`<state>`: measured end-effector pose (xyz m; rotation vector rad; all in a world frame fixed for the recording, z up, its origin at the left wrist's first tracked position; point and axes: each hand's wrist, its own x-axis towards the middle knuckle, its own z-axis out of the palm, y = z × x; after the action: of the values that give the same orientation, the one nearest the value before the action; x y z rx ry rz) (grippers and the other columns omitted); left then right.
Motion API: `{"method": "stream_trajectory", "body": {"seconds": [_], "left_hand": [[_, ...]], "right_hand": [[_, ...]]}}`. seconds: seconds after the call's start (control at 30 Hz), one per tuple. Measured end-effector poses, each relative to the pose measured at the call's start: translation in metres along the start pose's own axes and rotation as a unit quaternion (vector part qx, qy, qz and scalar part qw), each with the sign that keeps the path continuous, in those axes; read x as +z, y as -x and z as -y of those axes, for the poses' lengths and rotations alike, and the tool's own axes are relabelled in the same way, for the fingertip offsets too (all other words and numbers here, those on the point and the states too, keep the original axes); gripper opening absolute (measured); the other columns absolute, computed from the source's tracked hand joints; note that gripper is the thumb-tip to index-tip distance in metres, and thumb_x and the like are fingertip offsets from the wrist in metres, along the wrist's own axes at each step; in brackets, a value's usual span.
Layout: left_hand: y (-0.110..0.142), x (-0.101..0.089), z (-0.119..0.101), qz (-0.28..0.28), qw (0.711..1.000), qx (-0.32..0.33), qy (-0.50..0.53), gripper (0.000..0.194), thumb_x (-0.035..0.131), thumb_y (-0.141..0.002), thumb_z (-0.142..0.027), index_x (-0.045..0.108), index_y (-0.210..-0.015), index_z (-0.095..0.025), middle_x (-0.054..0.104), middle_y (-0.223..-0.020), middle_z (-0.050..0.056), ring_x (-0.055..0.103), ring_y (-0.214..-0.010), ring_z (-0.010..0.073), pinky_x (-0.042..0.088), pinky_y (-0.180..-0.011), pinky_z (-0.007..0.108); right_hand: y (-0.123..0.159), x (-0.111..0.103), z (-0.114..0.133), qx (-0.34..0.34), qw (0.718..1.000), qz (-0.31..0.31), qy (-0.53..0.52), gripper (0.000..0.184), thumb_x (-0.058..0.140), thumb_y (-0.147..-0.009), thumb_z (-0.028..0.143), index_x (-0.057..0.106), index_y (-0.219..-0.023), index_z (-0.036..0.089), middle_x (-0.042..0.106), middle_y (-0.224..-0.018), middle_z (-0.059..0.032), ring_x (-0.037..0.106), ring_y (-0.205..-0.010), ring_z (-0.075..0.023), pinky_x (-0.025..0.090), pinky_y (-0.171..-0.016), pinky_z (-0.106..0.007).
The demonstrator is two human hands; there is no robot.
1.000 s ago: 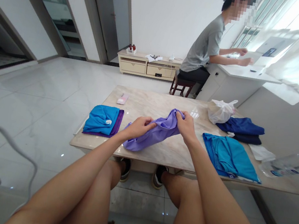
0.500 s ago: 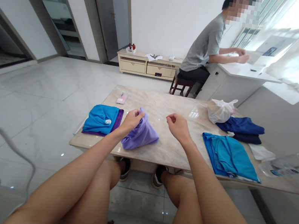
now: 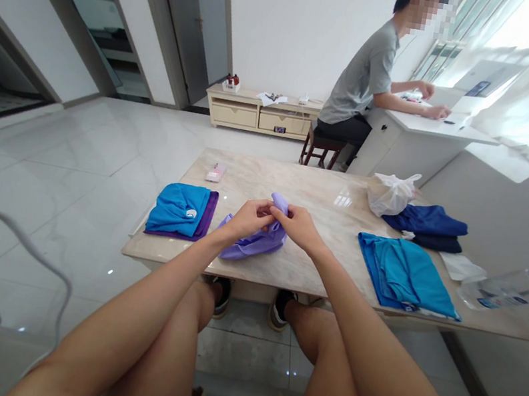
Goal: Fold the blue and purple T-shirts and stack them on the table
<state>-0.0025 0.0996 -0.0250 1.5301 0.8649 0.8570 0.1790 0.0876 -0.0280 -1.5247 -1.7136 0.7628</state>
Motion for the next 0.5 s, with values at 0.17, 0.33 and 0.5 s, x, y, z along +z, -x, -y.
{"method": "stream_trajectory", "body": {"seconds": [0.17,0.33,0.5], "left_hand": [[-0.005,-0.004,0.006,-0.024,1.000,0.011,0.013,0.039,0.089,-0.075,-0.044,0.072,-0.096,-0.015,0.073,-0.090,0.006,0.066,-0.078,0.0161,0.051,-0.063,0.025],[-0.004,-0.011,0.003,-0.030,0.999,-0.008,0.020,0.050,0.092,-0.070,-0.050,0.075,-0.101,-0.014,0.074,-0.090,0.005,0.065,-0.080,0.0162,0.050,-0.063,0.025],[0.001,-0.017,-0.001,-0.038,0.999,-0.029,0.006,0.048,0.091,-0.073,-0.055,0.076,-0.093,-0.015,0.071,-0.086,0.002,0.063,-0.080,0.0153,0.051,-0.067,0.025]], "right_hand": [[-0.003,-0.001,-0.006,-0.031,0.999,0.017,-0.034,0.038,0.064,-0.097,0.051,0.073,-0.080,0.018,0.067,-0.070,-0.0002,0.055,-0.067,-0.0165,0.038,-0.062,-0.028],[-0.008,-0.003,-0.009,-0.047,0.996,0.029,-0.070,0.038,0.058,-0.097,0.050,0.076,-0.088,0.018,0.067,-0.073,0.0000,0.056,-0.068,-0.0175,0.039,-0.063,-0.029],[-0.011,-0.007,-0.018,-0.050,0.996,-0.001,-0.071,0.037,0.061,-0.095,0.051,0.073,-0.082,0.019,0.071,-0.076,-0.0014,0.060,-0.072,-0.0189,0.043,-0.067,-0.029]]}}
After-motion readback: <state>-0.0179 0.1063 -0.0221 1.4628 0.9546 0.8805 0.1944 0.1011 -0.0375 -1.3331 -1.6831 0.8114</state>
